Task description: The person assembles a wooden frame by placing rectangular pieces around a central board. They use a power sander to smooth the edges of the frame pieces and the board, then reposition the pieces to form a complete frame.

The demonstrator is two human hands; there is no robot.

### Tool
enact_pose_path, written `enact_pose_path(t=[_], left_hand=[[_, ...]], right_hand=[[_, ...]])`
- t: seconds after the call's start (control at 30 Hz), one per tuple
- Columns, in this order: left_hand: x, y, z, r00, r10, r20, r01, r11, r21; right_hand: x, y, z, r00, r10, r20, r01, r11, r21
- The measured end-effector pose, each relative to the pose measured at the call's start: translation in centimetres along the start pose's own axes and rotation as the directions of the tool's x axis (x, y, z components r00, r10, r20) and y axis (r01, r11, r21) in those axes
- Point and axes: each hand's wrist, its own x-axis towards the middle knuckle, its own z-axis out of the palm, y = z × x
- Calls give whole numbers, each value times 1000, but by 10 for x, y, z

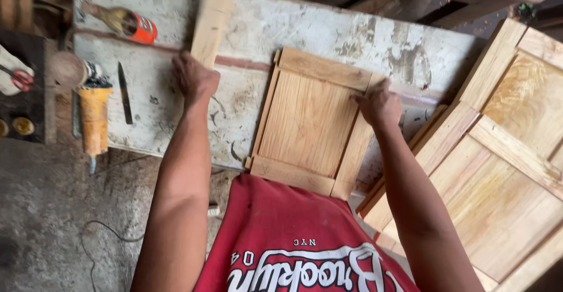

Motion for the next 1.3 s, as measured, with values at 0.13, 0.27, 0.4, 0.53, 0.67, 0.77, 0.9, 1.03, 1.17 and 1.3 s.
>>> enact_pose_path(t=[0.13, 0.27, 0.4, 0.53, 0.67, 0.77, 0.9, 1.03, 1.17, 1.3], left_hand=[[-53, 35, -28, 993, -5, 120, 29, 981, -194], [-133, 102, -15, 867, 180, 464, 218, 701, -679], [-212, 145, 20, 702, 498, 509, 170, 576, -799], [-194, 102, 35, 607, 688, 398, -279, 653, -704], [-158, -7, 39, 872, 314, 376, -268, 948, -172], [-163, -69, 49, 846, 65, 529, 7, 991, -132], [-203, -118, 62, 817, 2, 577, 241, 907, -344], [-239, -130, 85, 948, 168, 271, -23, 884, -467], [-246, -131, 90, 958, 174, 226, -91, 937, -337], [-260, -129, 81, 924, 120, 362, -41, 975, -219]], right_hand=[[-4, -14, -23, 995, 38, 95, -39, 999, 13], [-44, -18, -11, 845, -494, -203, 529, 829, 183], [-109, 2, -2, 922, -386, 18, 278, 693, 665], [-133, 107, -45, 941, -247, -233, 302, 297, 906], [-154, 227, -54, 952, 6, -307, 287, 337, 897], [-169, 270, -58, 980, 197, -30, -109, 661, 743], [-161, 238, -95, 965, -46, -257, -29, 960, -280], [-104, 119, -102, 799, -383, -463, 484, 867, 118], [-21, -36, -55, 768, -641, -3, 624, 749, -224], [20, -112, -24, 678, -730, 89, 730, 653, -204]])
